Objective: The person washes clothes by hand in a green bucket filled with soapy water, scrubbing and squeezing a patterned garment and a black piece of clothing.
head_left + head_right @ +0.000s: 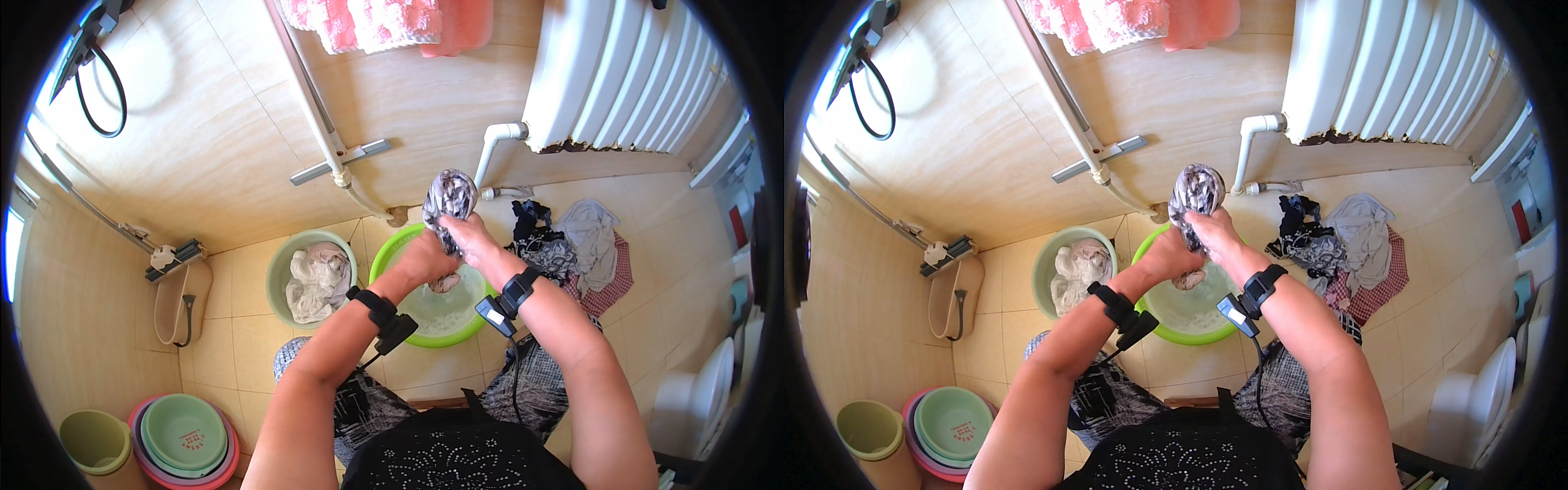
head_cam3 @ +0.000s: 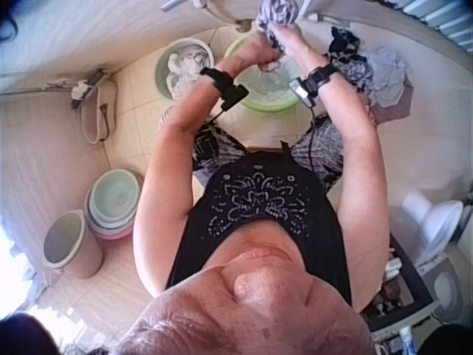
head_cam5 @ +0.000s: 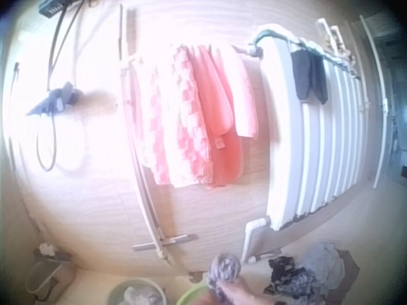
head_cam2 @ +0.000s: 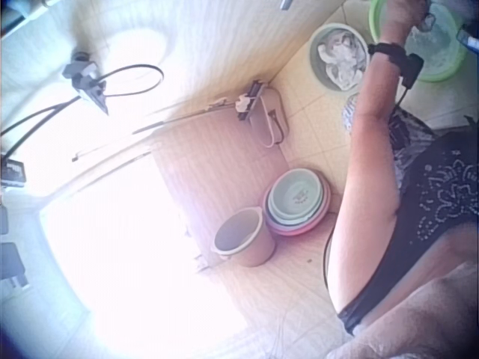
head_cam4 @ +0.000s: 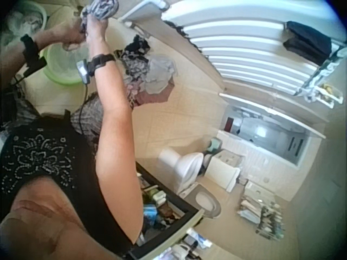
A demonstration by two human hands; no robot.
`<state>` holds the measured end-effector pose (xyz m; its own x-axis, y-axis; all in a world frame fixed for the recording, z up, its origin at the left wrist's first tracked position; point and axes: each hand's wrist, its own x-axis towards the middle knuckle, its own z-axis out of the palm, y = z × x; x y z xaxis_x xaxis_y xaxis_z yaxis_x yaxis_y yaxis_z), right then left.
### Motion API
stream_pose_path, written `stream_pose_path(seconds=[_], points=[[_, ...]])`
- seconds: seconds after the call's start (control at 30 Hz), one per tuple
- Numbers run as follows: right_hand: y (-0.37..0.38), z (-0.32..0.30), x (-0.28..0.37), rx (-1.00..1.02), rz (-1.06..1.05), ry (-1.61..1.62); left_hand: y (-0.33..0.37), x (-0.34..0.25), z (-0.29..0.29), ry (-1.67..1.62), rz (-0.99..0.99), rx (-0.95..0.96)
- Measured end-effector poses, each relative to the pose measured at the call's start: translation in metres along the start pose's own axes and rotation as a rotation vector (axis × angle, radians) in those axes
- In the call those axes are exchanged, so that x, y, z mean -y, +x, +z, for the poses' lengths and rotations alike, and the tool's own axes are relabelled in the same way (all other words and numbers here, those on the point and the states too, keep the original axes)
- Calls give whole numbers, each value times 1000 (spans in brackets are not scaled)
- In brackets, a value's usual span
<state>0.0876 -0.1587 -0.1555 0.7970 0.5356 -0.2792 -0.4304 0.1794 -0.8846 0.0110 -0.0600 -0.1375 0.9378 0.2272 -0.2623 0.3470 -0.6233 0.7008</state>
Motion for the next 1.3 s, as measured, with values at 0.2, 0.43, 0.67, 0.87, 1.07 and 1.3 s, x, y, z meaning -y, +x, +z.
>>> stream_pose_path(seconds=[0.2,0.43,0.67,0.87,1.07,1.3], points=[[2,-7,3,92,10,-431,-10,1,-6,110,-72,24],[15,-31,62,418,299,176,-27,-18,-65,-1231,17,430],[7,13,73,742,46,569,-43,-6,-46,-1663,56,824],[-6,17,110,382,48,206,-32,1,-45,-1452,-7,767],[3,12,84,306,134,-18,-22,9,-41,-741,127,470],[38,-20,17,245,63,-87,-4,9,-27,323,133,329]])
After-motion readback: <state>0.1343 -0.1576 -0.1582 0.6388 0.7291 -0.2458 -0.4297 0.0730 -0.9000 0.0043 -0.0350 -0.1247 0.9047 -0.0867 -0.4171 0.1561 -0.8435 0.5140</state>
